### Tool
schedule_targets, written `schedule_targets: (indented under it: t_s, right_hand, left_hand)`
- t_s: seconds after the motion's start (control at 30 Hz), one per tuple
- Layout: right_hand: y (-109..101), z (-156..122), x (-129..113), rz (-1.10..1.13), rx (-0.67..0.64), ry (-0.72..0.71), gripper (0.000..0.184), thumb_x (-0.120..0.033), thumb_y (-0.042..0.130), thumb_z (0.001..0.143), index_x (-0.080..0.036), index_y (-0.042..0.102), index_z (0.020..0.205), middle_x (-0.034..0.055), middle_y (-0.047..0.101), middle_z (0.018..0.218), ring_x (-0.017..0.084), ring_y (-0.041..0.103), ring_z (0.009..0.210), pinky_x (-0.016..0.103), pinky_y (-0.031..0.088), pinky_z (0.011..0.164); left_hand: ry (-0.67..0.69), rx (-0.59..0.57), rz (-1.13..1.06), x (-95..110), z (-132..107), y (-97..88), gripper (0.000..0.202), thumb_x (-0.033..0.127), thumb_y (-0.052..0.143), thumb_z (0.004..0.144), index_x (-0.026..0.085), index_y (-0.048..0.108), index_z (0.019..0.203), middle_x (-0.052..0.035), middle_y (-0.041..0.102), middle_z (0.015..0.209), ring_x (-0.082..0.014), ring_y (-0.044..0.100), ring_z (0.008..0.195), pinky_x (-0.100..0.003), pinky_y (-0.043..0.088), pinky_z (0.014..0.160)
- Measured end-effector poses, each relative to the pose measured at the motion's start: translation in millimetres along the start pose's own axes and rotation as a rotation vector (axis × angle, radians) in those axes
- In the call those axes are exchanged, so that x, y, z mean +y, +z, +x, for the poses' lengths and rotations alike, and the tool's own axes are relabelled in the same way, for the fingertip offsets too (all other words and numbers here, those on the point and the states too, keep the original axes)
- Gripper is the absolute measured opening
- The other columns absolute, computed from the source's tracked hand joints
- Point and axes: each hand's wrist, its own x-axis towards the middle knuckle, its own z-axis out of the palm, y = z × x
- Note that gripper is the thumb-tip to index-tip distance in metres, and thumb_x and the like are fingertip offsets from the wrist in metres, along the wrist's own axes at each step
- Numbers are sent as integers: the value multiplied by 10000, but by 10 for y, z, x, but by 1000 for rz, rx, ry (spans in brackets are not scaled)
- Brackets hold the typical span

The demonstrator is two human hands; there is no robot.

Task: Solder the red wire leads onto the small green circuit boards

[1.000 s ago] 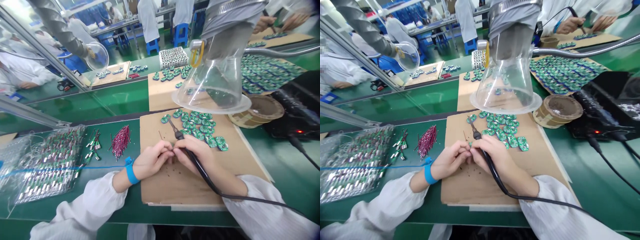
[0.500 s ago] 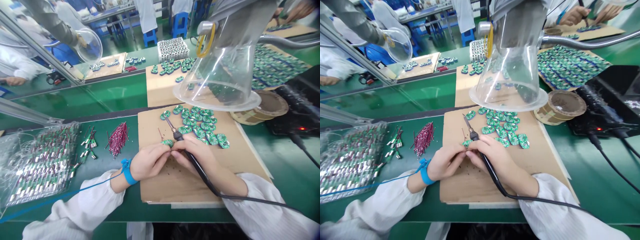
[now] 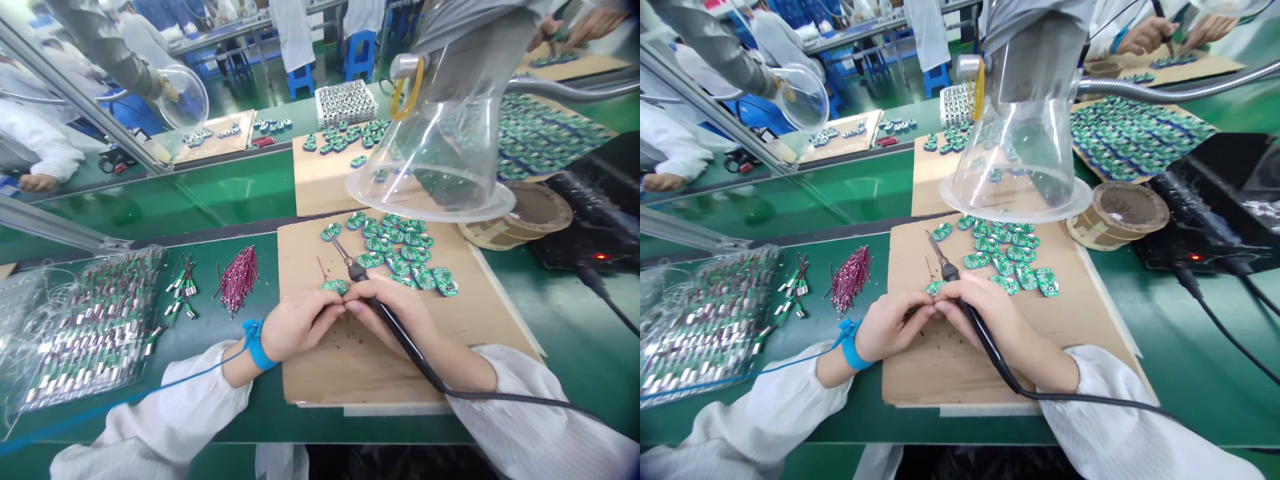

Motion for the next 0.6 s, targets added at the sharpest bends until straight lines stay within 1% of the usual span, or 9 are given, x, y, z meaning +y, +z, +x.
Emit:
schedule_targets:
  t_s: [0.07, 0.2, 0.33, 0.47, 0.6]
  right_hand:
    - [1, 0, -4, 13, -2, 19, 84, -196, 613, 985, -241, 623, 915, -22, 654, 753, 133, 581, 681, 264, 463, 676]
    - [0, 4, -5, 44, -13, 42, 108, -215, 620, 993, -240, 609, 888, -30, 682, 765, 126, 594, 703, 263, 465, 713]
    - [-3, 21, -8, 25, 16, 35, 148, -225, 617, 995, -236, 610, 847, -25, 682, 735, 128, 600, 670, 266, 468, 679]
    - [-1, 29, -13, 0, 30, 23, 158, -206, 623, 989, -239, 611, 835, -27, 689, 717, 133, 605, 664, 269, 469, 673]
    - [-7, 36, -22, -6, 30, 5, 168, -187, 618, 992, -242, 612, 834, -31, 695, 715, 129, 603, 655, 262, 462, 662]
  left_hand:
    - [-7, -4, -26, 5, -5, -2, 56, 206, 536, 1026, 205, 592, 1027, -14, 769, 883, -144, 744, 788, -235, 562, 746]
    - [-100, -7, -157, 19, -21, 20, 62, 231, 512, 1045, 202, 566, 1051, 16, 730, 762, -106, 711, 642, -202, 547, 652]
    - [-158, 3, -274, 21, -40, 48, 58, 217, 505, 1050, 195, 547, 1083, 9, 754, 825, -67, 689, 581, -160, 527, 588]
    - [-213, -20, -360, 21, -56, 60, 63, 229, 502, 1052, 193, 526, 1098, -11, 760, 869, -69, 690, 579, -155, 533, 561]
    - [-251, -43, -443, 35, -43, 59, 82, 254, 473, 1063, 191, 500, 1108, -17, 739, 863, -72, 678, 577, -161, 539, 550]
